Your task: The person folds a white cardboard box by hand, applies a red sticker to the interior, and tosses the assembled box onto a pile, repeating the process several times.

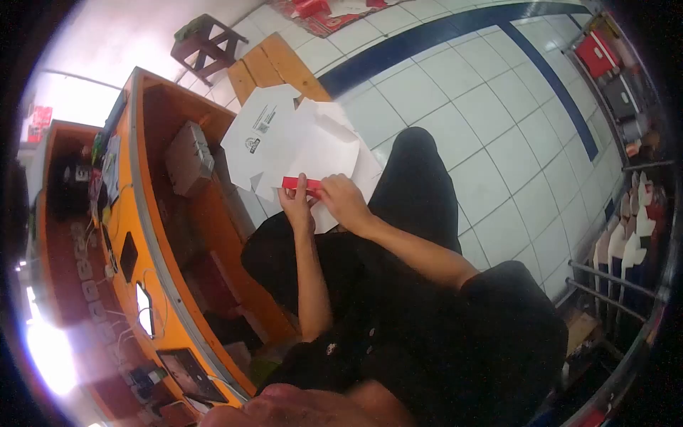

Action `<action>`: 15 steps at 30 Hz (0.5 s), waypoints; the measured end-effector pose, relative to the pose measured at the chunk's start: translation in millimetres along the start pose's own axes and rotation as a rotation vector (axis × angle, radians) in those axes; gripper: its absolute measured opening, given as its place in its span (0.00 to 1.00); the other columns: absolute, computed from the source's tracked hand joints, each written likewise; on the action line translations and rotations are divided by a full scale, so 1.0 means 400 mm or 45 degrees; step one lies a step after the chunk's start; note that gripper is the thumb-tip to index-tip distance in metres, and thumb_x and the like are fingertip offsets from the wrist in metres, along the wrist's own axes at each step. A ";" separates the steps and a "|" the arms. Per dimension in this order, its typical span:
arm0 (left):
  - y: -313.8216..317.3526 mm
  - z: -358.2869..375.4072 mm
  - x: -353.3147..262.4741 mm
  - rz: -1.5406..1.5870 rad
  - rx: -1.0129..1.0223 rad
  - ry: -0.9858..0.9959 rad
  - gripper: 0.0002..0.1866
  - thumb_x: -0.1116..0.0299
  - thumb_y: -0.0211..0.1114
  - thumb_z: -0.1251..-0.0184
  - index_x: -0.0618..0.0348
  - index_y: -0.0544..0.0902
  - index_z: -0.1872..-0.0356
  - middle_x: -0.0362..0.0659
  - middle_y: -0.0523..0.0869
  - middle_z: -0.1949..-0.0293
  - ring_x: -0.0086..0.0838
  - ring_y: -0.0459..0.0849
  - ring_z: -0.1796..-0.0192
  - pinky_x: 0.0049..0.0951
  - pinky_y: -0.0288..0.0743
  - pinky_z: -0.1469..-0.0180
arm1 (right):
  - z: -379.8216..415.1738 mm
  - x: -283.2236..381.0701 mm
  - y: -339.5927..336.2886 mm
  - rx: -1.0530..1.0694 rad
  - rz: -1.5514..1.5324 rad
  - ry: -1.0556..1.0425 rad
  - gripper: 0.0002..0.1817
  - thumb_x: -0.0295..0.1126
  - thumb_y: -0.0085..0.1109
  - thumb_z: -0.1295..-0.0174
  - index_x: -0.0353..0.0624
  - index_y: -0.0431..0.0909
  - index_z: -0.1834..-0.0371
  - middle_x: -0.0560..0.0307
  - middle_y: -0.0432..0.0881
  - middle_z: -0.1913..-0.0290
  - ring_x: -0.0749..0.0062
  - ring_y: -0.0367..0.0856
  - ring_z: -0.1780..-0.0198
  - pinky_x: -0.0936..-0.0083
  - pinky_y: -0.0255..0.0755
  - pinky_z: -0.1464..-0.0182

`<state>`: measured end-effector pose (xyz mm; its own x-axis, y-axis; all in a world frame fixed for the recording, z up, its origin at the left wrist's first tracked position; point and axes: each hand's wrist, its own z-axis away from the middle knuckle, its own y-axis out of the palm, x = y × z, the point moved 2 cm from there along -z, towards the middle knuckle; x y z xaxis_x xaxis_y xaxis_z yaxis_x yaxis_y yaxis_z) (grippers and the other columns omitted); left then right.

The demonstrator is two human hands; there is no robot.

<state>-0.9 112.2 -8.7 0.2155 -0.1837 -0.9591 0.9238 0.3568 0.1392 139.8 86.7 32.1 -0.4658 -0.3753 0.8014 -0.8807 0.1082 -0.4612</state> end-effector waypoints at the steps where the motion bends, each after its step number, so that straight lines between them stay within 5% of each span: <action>1: -0.006 -0.003 0.010 -0.024 -0.005 0.028 0.20 0.61 0.72 0.28 0.54 0.74 0.44 0.40 0.83 0.55 0.22 0.84 0.62 0.22 0.81 0.72 | 0.000 0.004 -0.003 -0.001 0.006 0.001 0.06 0.27 0.62 0.35 0.38 0.75 0.63 0.47 0.76 0.65 0.47 0.75 0.58 0.54 0.70 0.55; 6: -0.006 0.024 0.012 0.035 0.057 -0.107 0.29 0.57 0.67 0.25 0.60 0.69 0.32 0.47 0.82 0.47 0.32 0.86 0.53 0.30 0.85 0.61 | 0.000 -0.008 0.006 -0.130 0.031 -0.013 0.06 0.27 0.60 0.35 0.38 0.74 0.63 0.46 0.77 0.64 0.44 0.77 0.58 0.55 0.72 0.54; 8: -0.031 0.018 0.027 0.165 -0.010 -0.205 0.30 0.51 0.63 0.22 0.60 0.68 0.29 0.46 0.82 0.46 0.33 0.87 0.51 0.32 0.85 0.59 | 0.011 -0.047 0.017 0.052 -0.121 0.218 0.06 0.27 0.60 0.35 0.38 0.73 0.63 0.43 0.78 0.64 0.41 0.79 0.58 0.54 0.73 0.56; 11: -0.070 -0.014 0.003 0.156 -0.126 -0.188 0.31 0.46 0.57 0.20 0.61 0.70 0.30 0.45 0.82 0.45 0.35 0.87 0.50 0.34 0.85 0.57 | 0.008 -0.055 0.025 0.262 -0.166 0.394 0.07 0.27 0.59 0.35 0.37 0.72 0.62 0.39 0.80 0.63 0.38 0.81 0.59 0.50 0.74 0.57; 15: -0.154 -0.092 0.050 -0.020 -0.138 -0.127 0.22 0.52 0.63 0.22 0.63 0.85 0.45 0.39 0.85 0.59 0.25 0.84 0.60 0.29 0.81 0.62 | 0.021 -0.066 0.087 0.415 -0.039 0.480 0.08 0.30 0.58 0.35 0.38 0.73 0.60 0.37 0.82 0.61 0.38 0.83 0.57 0.46 0.75 0.56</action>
<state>-65.0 120.2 -45.4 0.2369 -0.2782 -0.9308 0.8889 0.4488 0.0921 122.3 92.5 -8.3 -0.4919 -0.0083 0.8706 -0.8497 -0.2136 -0.4821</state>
